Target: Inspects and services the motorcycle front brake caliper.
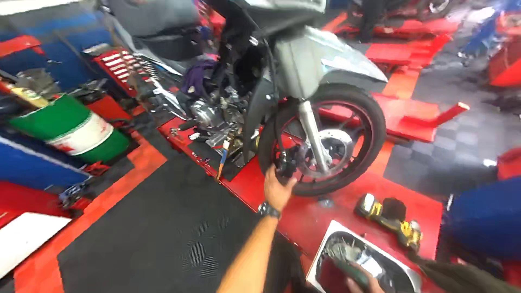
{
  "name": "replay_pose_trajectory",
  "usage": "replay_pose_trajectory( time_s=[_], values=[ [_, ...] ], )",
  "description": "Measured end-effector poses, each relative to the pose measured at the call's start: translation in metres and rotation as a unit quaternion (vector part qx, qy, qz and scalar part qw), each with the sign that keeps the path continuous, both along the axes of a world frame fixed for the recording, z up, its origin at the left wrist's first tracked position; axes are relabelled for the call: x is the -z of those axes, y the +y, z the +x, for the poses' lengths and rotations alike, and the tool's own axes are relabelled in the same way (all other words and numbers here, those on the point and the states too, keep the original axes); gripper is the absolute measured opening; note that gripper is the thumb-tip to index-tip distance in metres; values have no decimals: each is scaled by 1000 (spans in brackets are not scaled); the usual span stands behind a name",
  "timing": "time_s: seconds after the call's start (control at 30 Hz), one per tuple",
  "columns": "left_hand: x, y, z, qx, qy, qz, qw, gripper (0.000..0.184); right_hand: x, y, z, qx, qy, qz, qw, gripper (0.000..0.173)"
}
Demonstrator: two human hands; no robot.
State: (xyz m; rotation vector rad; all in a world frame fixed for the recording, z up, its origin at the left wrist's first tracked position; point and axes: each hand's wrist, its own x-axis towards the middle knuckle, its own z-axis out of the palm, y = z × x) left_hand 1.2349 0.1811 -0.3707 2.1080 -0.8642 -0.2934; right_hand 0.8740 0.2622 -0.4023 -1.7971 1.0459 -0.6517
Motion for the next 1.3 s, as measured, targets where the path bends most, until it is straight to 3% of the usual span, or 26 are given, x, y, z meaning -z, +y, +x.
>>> replay_pose_trajectory(
  time_s=[0.1, 0.2, 0.33, 0.47, 0.57, 0.63, 0.7, 0.8, 0.9, 1.0, 1.1, 1.23, 1.3],
  values=[
    [17, -50, 37, 36, -18, -2, 999, 94, -8, -2, 12, 63, -40, 15, 997, 40],
    [28, -57, 50, 71, -63, 11, 995, 69, -22, 5, 25, 108, -72, 29, 991, 39],
    [27, -50, 71, 141, -109, 37, 983, 55, -38, 12, 56, 167, -74, 49, 982, 39],
    [18, -32, 85, 178, -139, 56, 973, 62, -49, 11, 110, 242, -78, 48, 966, 42],
    [8, -19, 104, 214, -115, 70, 967, 79, -51, 0, 173, 382, -50, 74, 920, 55],
    [2, -4, 121, 266, -40, 74, 960, 86, -51, -7, 219, 449, -66, 118, 883, 55],
    [-4, 7, 142, 333, 101, 53, 936, 82, -53, -18, 264, 467, -124, 132, 865, 46],
    [-3, 16, 166, 352, 401, 12, 846, 72, -58, -17, 317, 445, -172, 133, 869, 42],
    [7, 15, 165, 323, 593, 8, 738, 64, -59, -2, 343, 447, -199, 118, 864, 42],
    [18, 11, 156, 313, 618, -5, 721, 48, -66, 18, 335, 472, -171, 92, 860, 36],
    [15, 8, 155, 352, 601, 36, 717, 61, -79, 39, 300, 487, -136, 95, 857, 33],
    [0, 33, 140, 308, 670, 44, 674, 55, -97, 70, 266, 386, -166, 223, 880, 27],
    [-7, 44, 125, 275, 691, 17, 668, 45, -105, 75, 266, 356, -144, 218, 897, 24]
  ],
)
